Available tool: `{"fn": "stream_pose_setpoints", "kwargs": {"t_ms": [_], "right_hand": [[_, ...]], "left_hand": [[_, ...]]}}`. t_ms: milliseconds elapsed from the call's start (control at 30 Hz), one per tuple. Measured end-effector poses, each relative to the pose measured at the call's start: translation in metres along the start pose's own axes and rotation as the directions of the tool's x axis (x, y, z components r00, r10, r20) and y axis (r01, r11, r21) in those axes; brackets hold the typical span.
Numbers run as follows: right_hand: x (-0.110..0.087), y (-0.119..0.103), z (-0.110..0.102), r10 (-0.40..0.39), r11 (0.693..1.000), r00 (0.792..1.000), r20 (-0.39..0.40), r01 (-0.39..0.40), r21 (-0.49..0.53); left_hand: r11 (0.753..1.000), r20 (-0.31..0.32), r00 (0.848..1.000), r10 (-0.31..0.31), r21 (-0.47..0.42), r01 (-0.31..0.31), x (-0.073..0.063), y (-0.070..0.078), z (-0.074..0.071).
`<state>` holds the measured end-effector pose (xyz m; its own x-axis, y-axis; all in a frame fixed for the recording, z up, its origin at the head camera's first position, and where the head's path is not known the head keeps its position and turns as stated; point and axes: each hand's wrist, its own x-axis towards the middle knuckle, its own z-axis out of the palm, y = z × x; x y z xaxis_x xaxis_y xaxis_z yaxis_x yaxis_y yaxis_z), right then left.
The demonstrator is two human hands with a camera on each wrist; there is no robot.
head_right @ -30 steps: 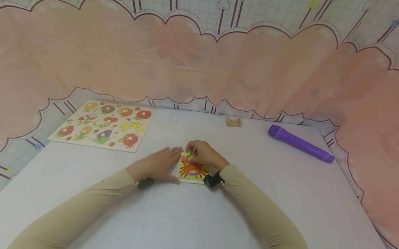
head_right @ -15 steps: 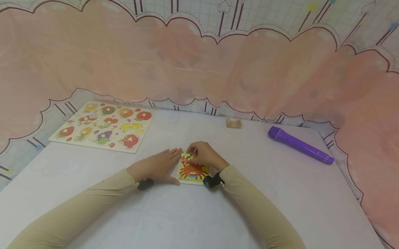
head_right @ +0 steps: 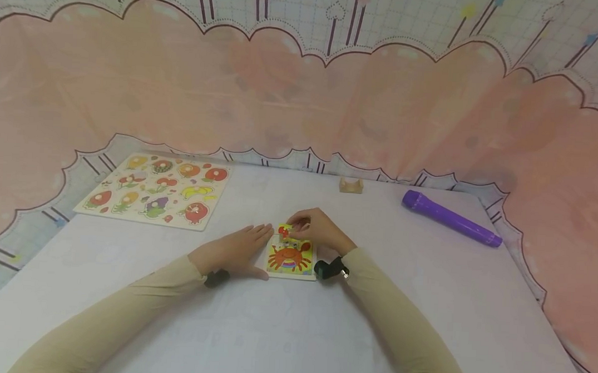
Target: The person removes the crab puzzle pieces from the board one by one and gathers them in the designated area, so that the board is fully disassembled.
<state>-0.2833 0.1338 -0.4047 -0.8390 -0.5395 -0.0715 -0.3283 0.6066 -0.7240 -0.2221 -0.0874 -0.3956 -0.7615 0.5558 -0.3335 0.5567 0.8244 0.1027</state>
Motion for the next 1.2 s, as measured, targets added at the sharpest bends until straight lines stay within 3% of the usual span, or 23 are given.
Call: {"fn": "stream_pose_setpoints", "kwargs": {"t_ms": [467, 667, 867, 1200], "right_hand": [[-0.007, 0.064, -0.060, 0.069, 0.997, 0.980, -0.186, -0.063, 0.036], [-0.004, 0.084, -0.068, 0.123, 0.992, 0.971, -0.203, -0.127, -0.008], [-0.005, 0.089, -0.069, 0.197, 0.980, 0.966, -0.169, -0.200, 0.003], [-0.002, 0.089, -0.072, 0.163, 0.984, 0.975, -0.151, -0.173, -0.051]], "left_hand": [[1.000, -0.017, 1.000, -0.004, 0.005, 0.005, 0.001, -0.001, 0.003], [1.000, -0.018, 1.000, -0.001, 0.005, 0.001, 0.002, -0.001, 0.005], [1.000, -0.013, 1.000, -0.004, -0.015, 0.004, 0.001, 0.001, 0.006], [1.000, -0.020, 1.000, -0.007, -0.015, 0.007, 0.001, -0.001, 0.007]]}}
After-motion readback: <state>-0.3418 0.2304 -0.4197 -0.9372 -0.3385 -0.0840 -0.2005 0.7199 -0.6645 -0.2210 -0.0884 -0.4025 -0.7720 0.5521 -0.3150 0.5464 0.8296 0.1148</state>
